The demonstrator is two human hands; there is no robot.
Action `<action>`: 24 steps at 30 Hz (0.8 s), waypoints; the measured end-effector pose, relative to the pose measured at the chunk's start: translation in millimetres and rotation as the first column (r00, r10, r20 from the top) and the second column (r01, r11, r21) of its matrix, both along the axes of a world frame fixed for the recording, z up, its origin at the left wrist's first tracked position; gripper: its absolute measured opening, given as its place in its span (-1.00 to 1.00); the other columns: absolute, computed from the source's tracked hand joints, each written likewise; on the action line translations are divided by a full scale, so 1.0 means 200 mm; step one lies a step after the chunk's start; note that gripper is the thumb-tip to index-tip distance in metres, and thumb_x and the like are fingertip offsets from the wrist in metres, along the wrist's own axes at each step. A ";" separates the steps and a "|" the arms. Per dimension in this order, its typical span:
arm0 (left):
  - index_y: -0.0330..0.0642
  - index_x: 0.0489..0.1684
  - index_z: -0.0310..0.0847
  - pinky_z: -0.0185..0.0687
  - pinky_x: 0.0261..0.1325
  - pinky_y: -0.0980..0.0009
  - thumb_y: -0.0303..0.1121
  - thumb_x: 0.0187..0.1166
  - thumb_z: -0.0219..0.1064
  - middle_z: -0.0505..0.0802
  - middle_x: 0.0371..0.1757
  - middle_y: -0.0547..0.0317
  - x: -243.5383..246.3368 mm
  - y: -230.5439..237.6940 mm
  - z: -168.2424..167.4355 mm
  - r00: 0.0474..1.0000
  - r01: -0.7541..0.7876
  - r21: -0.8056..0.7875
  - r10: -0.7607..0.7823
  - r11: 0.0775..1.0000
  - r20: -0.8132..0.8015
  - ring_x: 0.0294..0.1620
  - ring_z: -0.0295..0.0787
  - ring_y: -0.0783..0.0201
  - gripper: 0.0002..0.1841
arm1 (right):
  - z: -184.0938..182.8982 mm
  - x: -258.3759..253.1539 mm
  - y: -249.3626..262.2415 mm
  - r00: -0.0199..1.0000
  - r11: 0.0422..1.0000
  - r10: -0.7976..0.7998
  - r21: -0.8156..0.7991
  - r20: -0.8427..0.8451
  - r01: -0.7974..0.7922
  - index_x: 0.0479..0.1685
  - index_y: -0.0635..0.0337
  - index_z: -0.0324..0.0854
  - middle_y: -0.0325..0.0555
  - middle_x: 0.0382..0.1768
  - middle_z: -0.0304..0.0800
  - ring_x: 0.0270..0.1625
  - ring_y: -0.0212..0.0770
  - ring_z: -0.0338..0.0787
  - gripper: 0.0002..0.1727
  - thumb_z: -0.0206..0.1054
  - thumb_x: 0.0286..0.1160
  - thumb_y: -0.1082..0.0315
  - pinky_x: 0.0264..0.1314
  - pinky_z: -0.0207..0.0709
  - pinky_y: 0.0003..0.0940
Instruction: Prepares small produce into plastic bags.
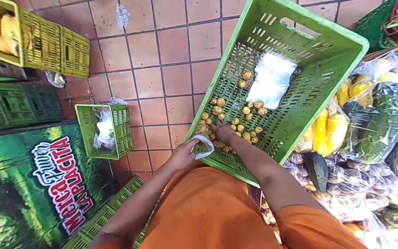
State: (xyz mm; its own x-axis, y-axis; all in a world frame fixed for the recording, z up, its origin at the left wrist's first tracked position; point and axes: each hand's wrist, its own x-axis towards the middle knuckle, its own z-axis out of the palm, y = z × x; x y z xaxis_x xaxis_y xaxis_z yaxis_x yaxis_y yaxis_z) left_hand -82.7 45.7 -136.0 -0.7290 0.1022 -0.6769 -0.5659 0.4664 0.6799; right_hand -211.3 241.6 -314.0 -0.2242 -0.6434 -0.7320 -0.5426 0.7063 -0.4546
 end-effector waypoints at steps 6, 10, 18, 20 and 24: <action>-0.09 0.75 0.36 0.44 0.67 0.20 -0.59 0.41 0.23 0.59 0.65 0.06 0.00 -0.01 -0.03 0.998 -0.059 0.035 0.060 0.998 -0.009 0.63 0.53 0.28 -0.26 | 0.00 0.00 0.00 0.975 0.968 -0.215 0.149 0.059 0.204 0.75 -0.17 0.29 0.54 0.65 0.22 0.49 0.61 0.48 -0.14 0.50 0.31 0.28 0.29 0.54 0.48; -0.15 0.74 0.36 0.44 0.67 0.14 -0.58 0.42 0.24 0.62 0.62 -0.03 0.00 -0.01 -0.04 0.998 -0.054 0.020 0.054 0.998 0.016 0.62 0.54 0.20 -0.28 | -0.05 0.12 0.05 0.932 0.925 -0.360 0.115 -0.029 0.361 0.77 -0.24 0.27 0.42 0.66 0.24 0.56 0.56 0.40 -0.09 0.52 0.27 0.26 0.23 0.61 0.42; -0.16 0.76 0.32 0.41 0.70 0.21 -0.59 0.41 0.25 0.56 0.67 -0.02 -0.01 -0.02 -0.06 0.996 -0.089 0.058 0.089 0.994 0.014 0.66 0.49 0.25 -0.26 | 0.07 0.06 0.11 0.590 0.574 -0.774 -0.138 0.231 0.807 0.68 0.04 0.35 0.19 0.50 0.51 0.45 0.05 0.63 -0.13 0.54 0.20 0.22 0.39 0.63 -0.01; -0.16 0.75 0.34 0.44 0.68 0.19 -0.59 0.39 0.26 0.59 0.65 -0.02 -0.02 -0.01 -0.06 0.992 -0.128 0.051 0.127 0.990 0.022 0.64 0.52 0.23 -0.26 | 0.37 0.02 0.13 0.299 0.360 -0.746 -0.016 0.595 0.933 0.68 0.01 0.28 0.04 0.35 0.65 0.11 -0.13 0.80 -0.15 0.48 0.23 0.24 -0.04 0.78 -0.16; -0.16 0.77 0.31 0.45 0.67 0.10 -0.56 0.37 0.31 0.59 0.64 -0.03 -0.04 0.04 -0.05 0.990 -0.132 0.040 0.129 0.990 0.061 0.63 0.53 0.17 -0.23 | 0.80 0.08 0.19 -0.086 0.458 -0.369 0.261 0.926 0.850 0.58 -0.11 0.32 -0.07 0.16 0.73 -0.29 -0.26 0.77 -0.21 0.50 0.24 0.06 -0.52 0.63 -0.42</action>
